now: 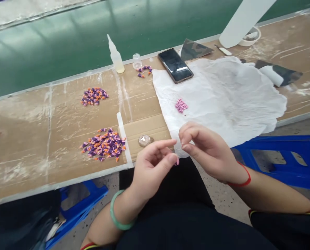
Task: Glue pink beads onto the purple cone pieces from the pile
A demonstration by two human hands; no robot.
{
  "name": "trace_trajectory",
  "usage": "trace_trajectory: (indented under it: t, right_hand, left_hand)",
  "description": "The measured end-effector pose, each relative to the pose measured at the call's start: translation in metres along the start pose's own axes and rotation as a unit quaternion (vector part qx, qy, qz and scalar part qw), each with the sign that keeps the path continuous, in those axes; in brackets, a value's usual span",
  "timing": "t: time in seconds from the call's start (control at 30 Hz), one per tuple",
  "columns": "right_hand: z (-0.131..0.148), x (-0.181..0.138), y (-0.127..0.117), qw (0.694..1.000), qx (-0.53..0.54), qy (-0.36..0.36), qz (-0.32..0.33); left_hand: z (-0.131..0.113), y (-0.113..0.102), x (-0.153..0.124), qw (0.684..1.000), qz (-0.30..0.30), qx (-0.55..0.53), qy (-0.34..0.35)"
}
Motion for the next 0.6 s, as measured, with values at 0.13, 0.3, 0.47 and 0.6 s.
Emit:
trace_trajectory:
  t: [0.13, 0.3, 0.47, 0.6]
  right_hand:
    - [0.001, -0.015, 0.012, 0.997, -0.042, -0.058, -0.042]
    - [0.004, -0.017, 0.013, 0.985, -0.088, -0.124, -0.084]
    - [0.008, -0.015, 0.012, 0.976, -0.110, -0.170, -0.076]
    - [0.011, -0.012, 0.011, 0.972, -0.125, -0.197, -0.028]
  left_hand:
    - [0.009, 0.001, -0.008, 0.999, 0.020, -0.031, -0.018]
    - [0.019, 0.001, -0.013, 0.986, 0.047, -0.104, -0.118]
    - [0.024, 0.001, -0.015, 0.963, 0.051, -0.163, -0.208]
    - [0.023, -0.003, -0.018, 0.957, 0.059, -0.176, -0.225]
Point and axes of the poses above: each hand's wrist, its own x-axis towards the middle knuckle, its own y-axis out of the palm, z = x × y, the point moved 4 cm from there along x, towards the middle knuckle, and after that the axes turned 10 degrees about -z, right-handed, at the moved point
